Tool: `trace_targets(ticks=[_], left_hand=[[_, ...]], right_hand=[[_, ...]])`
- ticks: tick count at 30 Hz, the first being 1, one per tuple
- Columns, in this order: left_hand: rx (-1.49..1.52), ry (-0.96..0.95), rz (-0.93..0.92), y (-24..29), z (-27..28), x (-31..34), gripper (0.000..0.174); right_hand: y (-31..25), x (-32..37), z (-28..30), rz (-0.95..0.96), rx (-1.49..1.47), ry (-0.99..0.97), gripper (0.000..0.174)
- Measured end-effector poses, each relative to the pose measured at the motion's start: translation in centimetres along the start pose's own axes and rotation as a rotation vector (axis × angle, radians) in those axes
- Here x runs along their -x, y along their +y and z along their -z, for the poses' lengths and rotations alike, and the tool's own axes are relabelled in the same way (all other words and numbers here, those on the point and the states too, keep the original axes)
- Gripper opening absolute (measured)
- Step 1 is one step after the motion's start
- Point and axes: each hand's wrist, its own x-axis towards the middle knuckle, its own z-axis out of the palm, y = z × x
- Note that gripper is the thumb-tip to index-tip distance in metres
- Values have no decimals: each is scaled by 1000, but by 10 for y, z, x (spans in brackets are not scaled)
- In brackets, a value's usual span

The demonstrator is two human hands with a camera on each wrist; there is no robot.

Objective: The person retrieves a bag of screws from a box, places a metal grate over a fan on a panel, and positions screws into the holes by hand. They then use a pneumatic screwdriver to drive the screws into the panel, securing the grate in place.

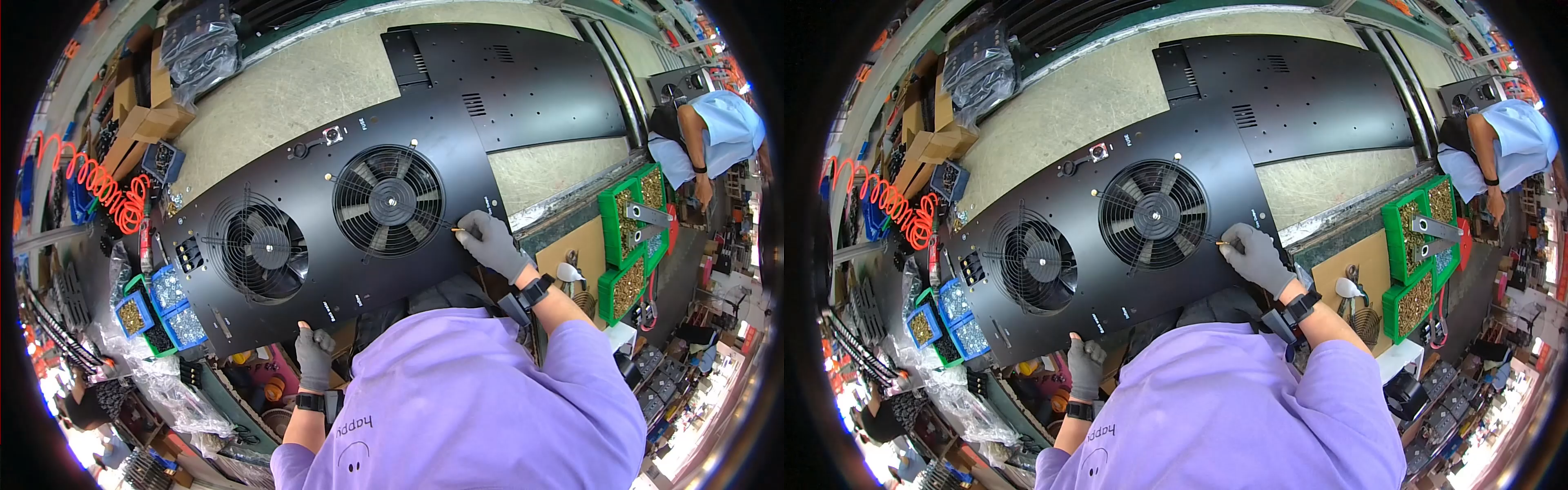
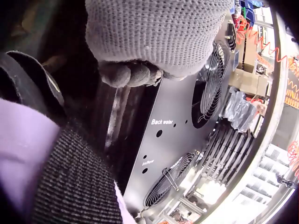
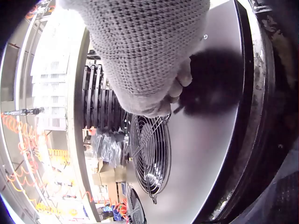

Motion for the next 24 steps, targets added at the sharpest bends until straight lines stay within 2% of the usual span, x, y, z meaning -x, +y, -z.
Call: trace_targets(ticks=[9, 12, 13, 15, 16, 17, 19, 23, 24], left_hand=[[9, 34, -4, 12, 0, -11, 41], [30, 55, -14, 15, 1, -13, 40], [20, 46, -15, 14, 3, -13, 38], [9, 37, -16, 14, 4, -14, 36], [6, 42, -16, 14, 4, -14, 36], [5, 48, -15, 14, 3, -14, 36], [-5, 44, -17, 14, 2, -13, 36], [-35, 56, -12, 19, -4, -11, 36], [-35, 57, -8, 19, -4, -12, 36]], right_hand=[[-4, 7, 0, -31, -2, -38, 11], [-1, 0, 2, 0, -328, 33, 15], [0, -4, 3, 0, -330, 31, 15], [2, -19, 8, -261, -911, 1, 18], [8, -30, 8, -251, -1070, -42, 22], [6, -42, 10, -252, -1070, -43, 22], [-5, -67, 12, -355, -1274, -45, 21], [-18, -105, 13, -235, -1107, -56, 19], [-26, -109, 15, -188, -927, -62, 21]])
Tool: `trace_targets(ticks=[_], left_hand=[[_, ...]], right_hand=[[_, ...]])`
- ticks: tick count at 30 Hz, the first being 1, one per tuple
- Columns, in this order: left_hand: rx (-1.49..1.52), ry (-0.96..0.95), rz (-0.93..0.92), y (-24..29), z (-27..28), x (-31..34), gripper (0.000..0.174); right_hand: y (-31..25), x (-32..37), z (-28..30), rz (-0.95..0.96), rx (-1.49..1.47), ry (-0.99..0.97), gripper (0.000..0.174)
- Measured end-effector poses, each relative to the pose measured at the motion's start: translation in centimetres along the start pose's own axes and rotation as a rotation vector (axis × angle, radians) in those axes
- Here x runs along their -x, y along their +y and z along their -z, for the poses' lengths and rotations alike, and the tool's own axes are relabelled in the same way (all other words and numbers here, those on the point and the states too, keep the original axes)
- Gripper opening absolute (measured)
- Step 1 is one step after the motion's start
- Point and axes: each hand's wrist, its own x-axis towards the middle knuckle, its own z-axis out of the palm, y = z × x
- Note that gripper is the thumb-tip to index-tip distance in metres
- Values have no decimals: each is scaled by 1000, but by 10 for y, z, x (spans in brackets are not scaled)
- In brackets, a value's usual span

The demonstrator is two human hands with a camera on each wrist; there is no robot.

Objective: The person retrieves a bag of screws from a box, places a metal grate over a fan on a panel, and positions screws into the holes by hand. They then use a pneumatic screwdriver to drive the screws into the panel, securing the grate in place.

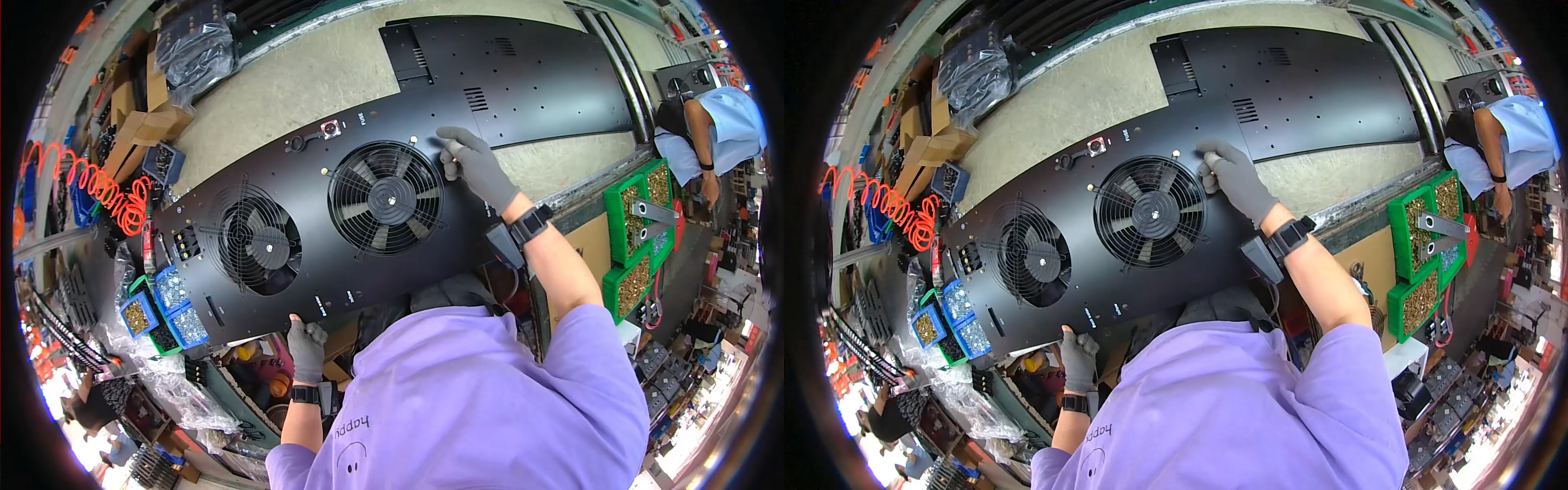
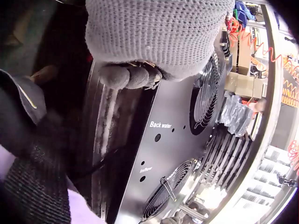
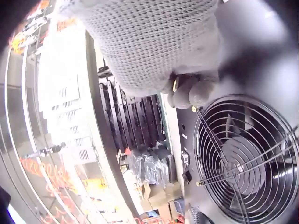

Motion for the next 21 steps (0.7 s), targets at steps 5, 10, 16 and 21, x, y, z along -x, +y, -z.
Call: trace_targets(ticks=[5, 10, 16, 21], left_hand=[[27, 18, -73, 6, -6, -1, 38], [5, -2, -89, 6, -4, -3, 40], [18, 20, -83, 2, -2, -5, 40], [21, 7, -86, -2, -2, -4, 36]], right_hand=[[10, -6, 9, 34, 216, -72, 30], [19, 15, 14, 12, 373, -112, 30], [23, 40, 20, -61, 296, -79, 33], [26, 54, 18, -100, 0, -93, 31]])
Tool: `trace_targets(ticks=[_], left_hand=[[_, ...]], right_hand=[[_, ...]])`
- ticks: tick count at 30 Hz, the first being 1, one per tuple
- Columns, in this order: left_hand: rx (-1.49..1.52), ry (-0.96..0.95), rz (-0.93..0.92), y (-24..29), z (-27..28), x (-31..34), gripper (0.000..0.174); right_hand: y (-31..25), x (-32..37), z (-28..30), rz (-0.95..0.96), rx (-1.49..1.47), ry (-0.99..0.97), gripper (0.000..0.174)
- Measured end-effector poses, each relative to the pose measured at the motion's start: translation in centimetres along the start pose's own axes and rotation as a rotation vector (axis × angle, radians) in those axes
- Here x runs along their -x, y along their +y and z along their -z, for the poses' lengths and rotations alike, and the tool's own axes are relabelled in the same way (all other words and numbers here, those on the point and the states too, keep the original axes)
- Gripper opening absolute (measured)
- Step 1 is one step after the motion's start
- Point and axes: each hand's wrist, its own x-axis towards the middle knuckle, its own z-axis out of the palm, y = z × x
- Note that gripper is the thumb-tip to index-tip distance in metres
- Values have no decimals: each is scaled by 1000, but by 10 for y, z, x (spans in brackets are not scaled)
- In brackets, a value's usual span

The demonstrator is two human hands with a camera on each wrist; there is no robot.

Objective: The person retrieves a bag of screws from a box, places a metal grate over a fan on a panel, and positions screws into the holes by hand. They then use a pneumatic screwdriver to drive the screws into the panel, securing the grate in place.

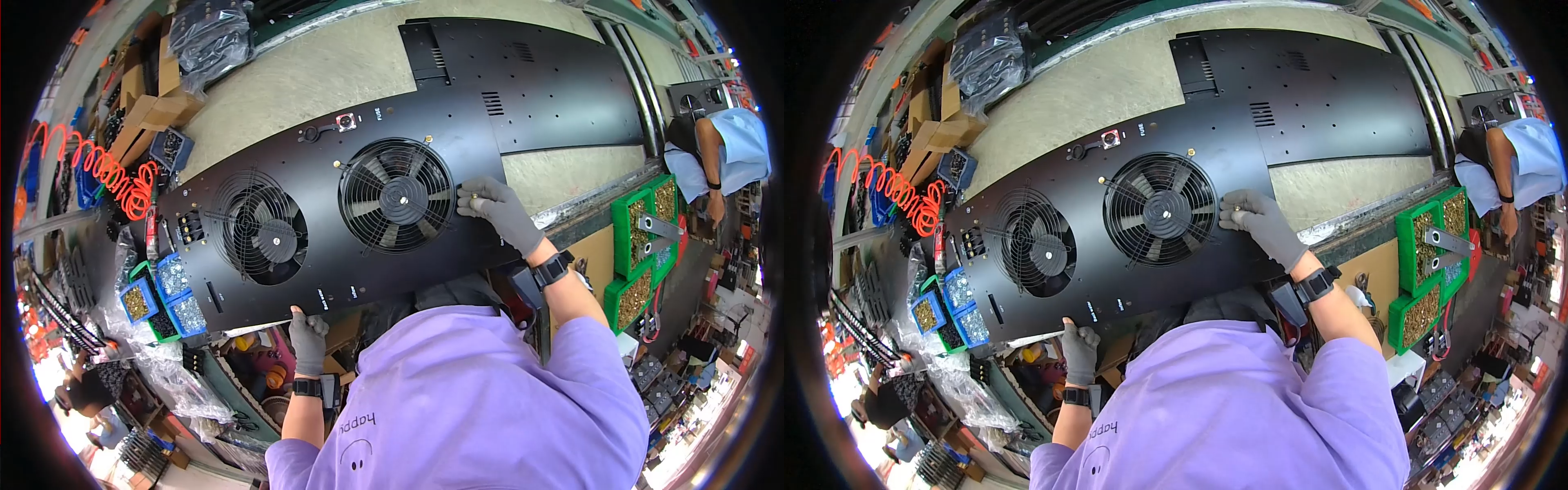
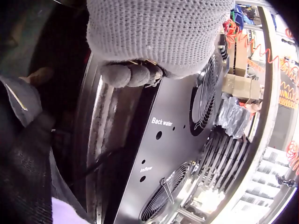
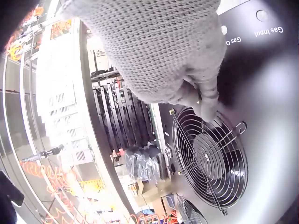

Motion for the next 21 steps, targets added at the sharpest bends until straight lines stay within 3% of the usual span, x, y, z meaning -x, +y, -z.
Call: trace_targets(ticks=[4, 7, 10, 13, 15, 19, 21], left_hand=[[36, 54, 29, -5, 0, 1, 37], [47, 64, 48, -6, -3, 3, 36], [31, 56, 40, -9, -3, 5, 36], [23, 18, 23, -10, 0, 5, 36], [18, -15, 19, -9, 1, 5, 36], [44, 45, 45, -8, 0, 4, 37], [58, 67, 58, -8, 3, 4, 37]], right_hand=[[-10, 6, -6, -72, 65, 7, 27], [-6, 6, -2, -90, 312, -5, 23], [9, 4, 2, 60, 438, -1, 20], [3, 12, -10, -86, 689, 8, 19], [12, 14, -10, 239, 959, -21, 20], [13, 18, -16, 207, 992, -20, 22], [19, 14, -17, 225, 869, 49, 22]])
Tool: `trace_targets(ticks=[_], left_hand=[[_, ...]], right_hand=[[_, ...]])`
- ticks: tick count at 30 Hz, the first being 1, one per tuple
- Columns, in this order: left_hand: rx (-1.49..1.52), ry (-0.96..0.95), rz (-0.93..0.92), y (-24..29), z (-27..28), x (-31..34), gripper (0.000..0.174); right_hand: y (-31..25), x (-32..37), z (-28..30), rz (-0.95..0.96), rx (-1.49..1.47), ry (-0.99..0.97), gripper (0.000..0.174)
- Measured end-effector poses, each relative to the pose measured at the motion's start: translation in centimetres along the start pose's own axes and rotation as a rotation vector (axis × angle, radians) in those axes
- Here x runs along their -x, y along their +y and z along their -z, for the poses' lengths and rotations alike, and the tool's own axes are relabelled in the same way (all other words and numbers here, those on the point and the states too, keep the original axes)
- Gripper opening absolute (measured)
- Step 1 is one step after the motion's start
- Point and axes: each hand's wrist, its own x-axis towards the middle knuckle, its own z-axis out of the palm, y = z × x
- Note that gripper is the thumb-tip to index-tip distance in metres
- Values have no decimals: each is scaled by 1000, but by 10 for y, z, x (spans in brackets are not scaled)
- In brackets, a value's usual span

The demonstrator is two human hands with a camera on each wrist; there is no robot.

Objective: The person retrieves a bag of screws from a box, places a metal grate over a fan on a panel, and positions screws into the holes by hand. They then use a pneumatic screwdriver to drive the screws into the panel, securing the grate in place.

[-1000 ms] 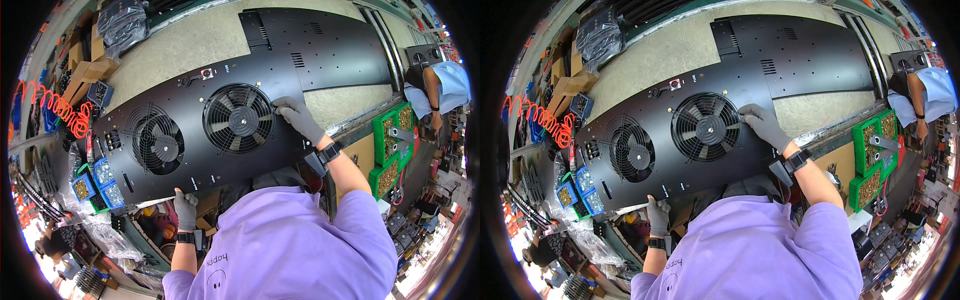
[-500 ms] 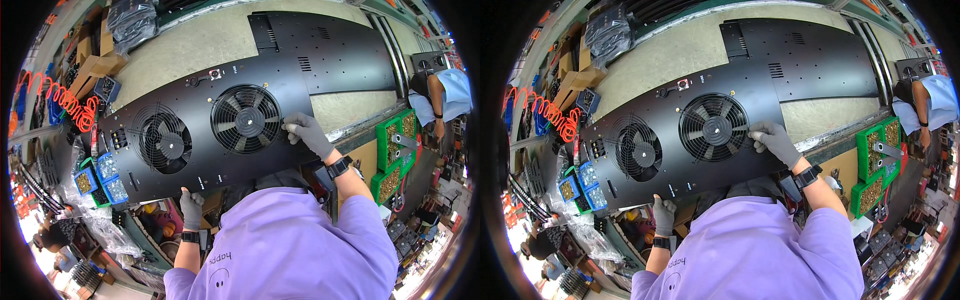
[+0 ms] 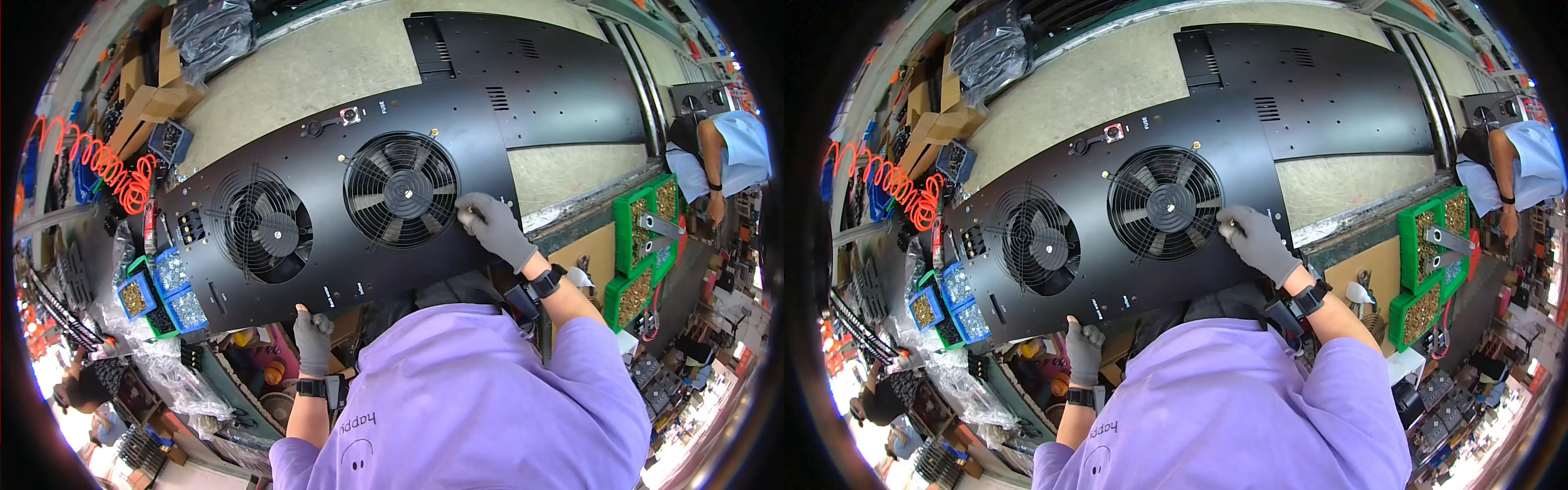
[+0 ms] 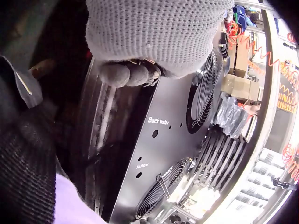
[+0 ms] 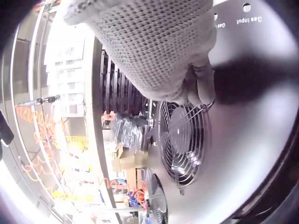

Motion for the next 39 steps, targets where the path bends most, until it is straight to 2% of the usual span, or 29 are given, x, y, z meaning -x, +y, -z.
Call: trace_targets(ticks=[1, 3, 5, 7, 9, 11, 12, 13, 15, 16, 19, 20, 23, 24, 29, 33, 36, 37, 39], left_hand=[[-2, -30, 4, 0, 2, 0, 37], [2, -59, 2, 1, 1, 1, 38], [-14, 4, -30, 5, -4, 5, 39], [30, 50, -41, 13, 7, -1, 40], [79, 95, -55, 24, 22, -9, 40], [157, 100, -235, 34, 34, -11, 37], [166, 106, -246, 38, 36, -12, 37], [226, 78, -258, 42, 36, -14, 32], [353, 26, -285, 49, 38, -15, 35], [446, -152, -308, 39, 67, -32, 39], [521, -210, -346, 31, 52, -38, 38], [550, -292, -311, 28, 43, -35, 35], [604, -279, -251, 4, 29, -43, 31], [714, -292, -219, 2, 25, -45, 27], [725, -236, -268, 2, 16, -40, 25], [737, -221, -244, -4, 26, -48, 25], [747, -210, -247, -6, 26, -48, 25], [750, -208, -245, -6, 25, -46, 25], [750, -259, -249, -4, 23, -44, 28]], right_hand=[[-2, -4, -1, 4, 0, -3, 22], [-12, -18, -5, -27, -465, 10, 19], [-36, -35, -5, 12, -459, 7, 19], [-62, -56, -7, -83, -447, -110, 24], [-77, -80, -19, -96, -411, -158, 27], [-82, -103, -38, 253, -100, -9, 26], [-91, -111, -43, 183, -60, -44, 24], [-96, -118, -48, 196, -60, -53, 24], [-100, -131, -60, 315, 295, -33, 22], [-98, -137, -66, 373, 343, -32, 21], [-96, -146, -77, 465, 499, -70, 19], [-97, -149, -79, 482, 505, -82, 19], [-101, -158, -82, 460, 619, -140, 20], [-102, -160, -83, 491, 626, -140, 20], [-112, -163, -84, 528, 753, -198, 21], [-116, -164, -82, 523, 670, -112, 21], [-120, -170, -69, 344, 389, 63, 23], [-114, -178, -66, 343, 391, 60, 23], [-106, -193, -62, 334, 374, 218, 23]])
